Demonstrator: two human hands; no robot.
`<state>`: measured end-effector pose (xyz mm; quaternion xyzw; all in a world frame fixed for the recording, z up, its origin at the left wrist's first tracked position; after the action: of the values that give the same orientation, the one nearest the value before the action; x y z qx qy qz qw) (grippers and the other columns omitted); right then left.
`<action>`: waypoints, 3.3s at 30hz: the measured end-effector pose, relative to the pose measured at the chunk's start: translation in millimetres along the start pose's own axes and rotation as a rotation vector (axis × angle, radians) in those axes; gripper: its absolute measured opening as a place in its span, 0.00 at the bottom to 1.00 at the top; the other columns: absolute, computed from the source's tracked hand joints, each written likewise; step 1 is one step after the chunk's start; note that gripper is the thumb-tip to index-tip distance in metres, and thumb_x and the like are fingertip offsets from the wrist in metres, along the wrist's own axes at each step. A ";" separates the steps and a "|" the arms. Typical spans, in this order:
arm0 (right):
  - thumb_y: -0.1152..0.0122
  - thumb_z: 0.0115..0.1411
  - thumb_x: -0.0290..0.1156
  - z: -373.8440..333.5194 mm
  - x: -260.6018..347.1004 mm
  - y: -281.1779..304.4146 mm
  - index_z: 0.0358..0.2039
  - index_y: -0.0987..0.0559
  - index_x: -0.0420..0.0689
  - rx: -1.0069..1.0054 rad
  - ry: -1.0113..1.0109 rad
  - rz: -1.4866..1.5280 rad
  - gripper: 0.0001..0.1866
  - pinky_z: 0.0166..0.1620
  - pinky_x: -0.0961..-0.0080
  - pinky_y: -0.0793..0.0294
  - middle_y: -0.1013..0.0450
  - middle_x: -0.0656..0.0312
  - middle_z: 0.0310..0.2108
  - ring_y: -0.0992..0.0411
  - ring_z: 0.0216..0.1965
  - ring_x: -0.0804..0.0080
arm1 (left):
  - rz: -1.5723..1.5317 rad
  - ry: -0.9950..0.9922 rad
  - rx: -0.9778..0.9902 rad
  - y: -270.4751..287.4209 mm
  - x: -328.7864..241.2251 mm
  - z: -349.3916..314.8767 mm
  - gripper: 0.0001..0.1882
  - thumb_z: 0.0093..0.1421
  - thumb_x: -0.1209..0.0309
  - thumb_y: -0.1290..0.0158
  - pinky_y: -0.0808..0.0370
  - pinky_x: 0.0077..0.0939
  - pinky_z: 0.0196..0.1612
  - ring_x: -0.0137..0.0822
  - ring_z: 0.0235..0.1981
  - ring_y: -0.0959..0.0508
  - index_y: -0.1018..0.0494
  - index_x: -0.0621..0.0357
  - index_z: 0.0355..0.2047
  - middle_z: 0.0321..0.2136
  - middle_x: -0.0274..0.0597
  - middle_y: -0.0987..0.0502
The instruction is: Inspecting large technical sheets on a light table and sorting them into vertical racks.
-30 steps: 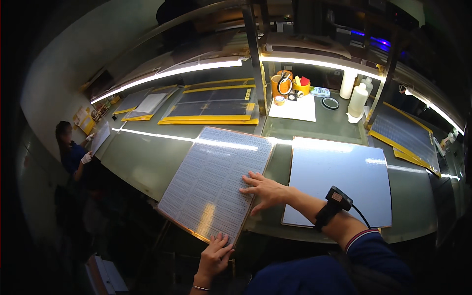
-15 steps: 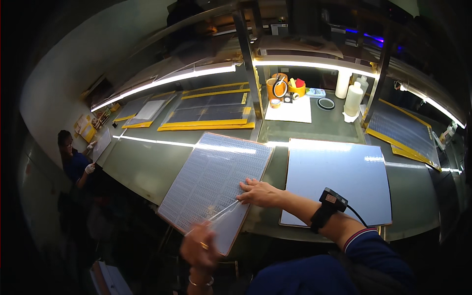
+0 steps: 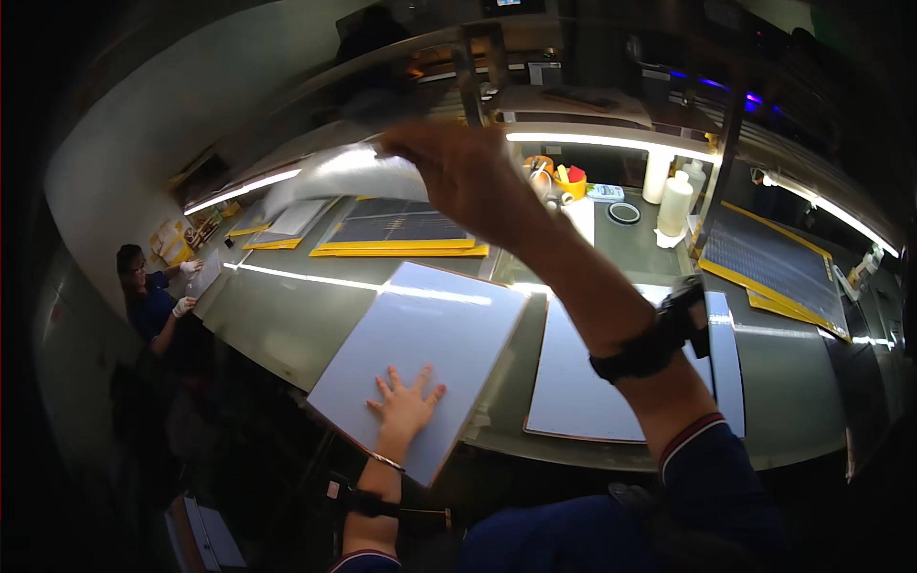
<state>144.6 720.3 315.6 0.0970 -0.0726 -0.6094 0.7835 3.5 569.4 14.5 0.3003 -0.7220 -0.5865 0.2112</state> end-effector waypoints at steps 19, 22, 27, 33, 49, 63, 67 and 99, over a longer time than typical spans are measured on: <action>0.34 0.48 0.25 -334.2 176.4 176.9 0.38 0.21 0.45 0.422 -0.824 -0.200 0.15 0.60 0.55 0.40 0.28 0.56 0.46 0.33 0.54 0.62 | -1.413 -0.082 0.712 -21.2 -84.5 -96.1 0.22 0.57 0.73 0.48 0.20 0.23 0.24 0.38 0.25 0.20 0.39 0.64 0.50 0.33 0.52 0.23; 0.34 0.49 0.25 -344.6 185.4 233.4 0.35 0.21 0.43 0.027 -1.043 -0.553 0.11 0.51 0.66 0.32 0.27 0.55 0.43 0.29 0.46 0.61 | -1.288 -0.119 0.659 -15.6 -71.4 -91.9 0.21 0.59 0.71 0.49 0.21 0.22 0.23 0.36 0.24 0.20 0.39 0.63 0.51 0.33 0.51 0.23; 0.44 0.60 0.34 -405.0 223.7 311.1 0.36 0.29 0.42 -0.865 -1.735 -0.501 0.09 0.39 0.81 0.30 0.32 0.65 0.30 0.33 0.33 0.78 | -1.244 -0.091 0.646 -3.5 -57.3 -86.8 0.18 0.60 0.69 0.50 0.22 0.22 0.22 0.36 0.23 0.20 0.37 0.62 0.49 0.32 0.49 0.23; 0.43 0.59 0.40 -359.2 211.1 296.8 0.44 0.29 0.38 -0.275 -2.299 0.213 0.20 0.30 0.73 0.23 0.24 0.49 0.30 0.24 0.26 0.67 | -0.885 -0.416 0.552 2.8 -61.1 -58.7 0.16 0.51 0.75 0.41 0.26 0.20 0.35 0.28 0.30 0.21 0.28 0.69 0.40 0.34 0.45 0.21; 0.36 0.54 0.28 -431.5 60.6 366.9 0.38 0.21 0.37 0.008 -1.565 -0.474 0.12 0.35 0.87 0.34 0.28 0.69 0.30 0.35 0.29 0.85 | -0.551 -1.029 0.195 -16.9 -130.5 -23.9 0.27 0.54 0.79 0.48 0.60 0.43 0.66 0.46 0.66 0.54 0.33 0.50 0.55 0.61 0.40 0.41; 0.38 0.55 0.27 -432.3 65.1 360.8 0.39 0.22 0.38 -0.108 -1.476 -0.375 0.11 0.36 0.88 0.36 0.31 0.72 0.29 0.37 0.29 0.86 | -0.591 -1.047 0.280 -13.3 -130.9 -26.4 0.31 0.51 0.73 0.44 0.68 0.43 0.67 0.45 0.67 0.57 0.36 0.49 0.57 0.63 0.42 0.46; 0.38 0.56 0.27 -433.8 64.5 359.0 0.39 0.22 0.38 -0.104 -1.478 -0.372 0.11 0.36 0.88 0.36 0.32 0.72 0.29 0.37 0.29 0.86 | -0.591 -1.038 0.276 -15.6 -128.7 -25.4 0.31 0.50 0.70 0.42 0.68 0.42 0.67 0.44 0.67 0.57 0.35 0.49 0.57 0.63 0.42 0.46; 0.36 0.53 0.35 -380.1 -20.5 368.8 0.61 0.51 0.42 -0.003 -1.862 0.314 0.42 0.50 0.66 0.30 0.33 0.50 0.47 0.29 0.45 0.59 | -0.506 -1.037 0.203 -22.2 -120.9 -25.0 0.32 0.46 0.73 0.40 0.66 0.47 0.65 0.50 0.66 0.55 0.33 0.55 0.55 0.62 0.50 0.45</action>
<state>574.7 852.2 35.4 -0.4406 -0.6806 -0.3296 0.4838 112.3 630.8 4.1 0.1561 -0.6894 -0.6169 -0.3461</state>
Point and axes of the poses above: each hand's wrist, its own z-axis towards the middle knuckle, its own y-axis out of the back of the hand, x = y × z, the point moved 3 cm from there along z, towards the middle knuckle
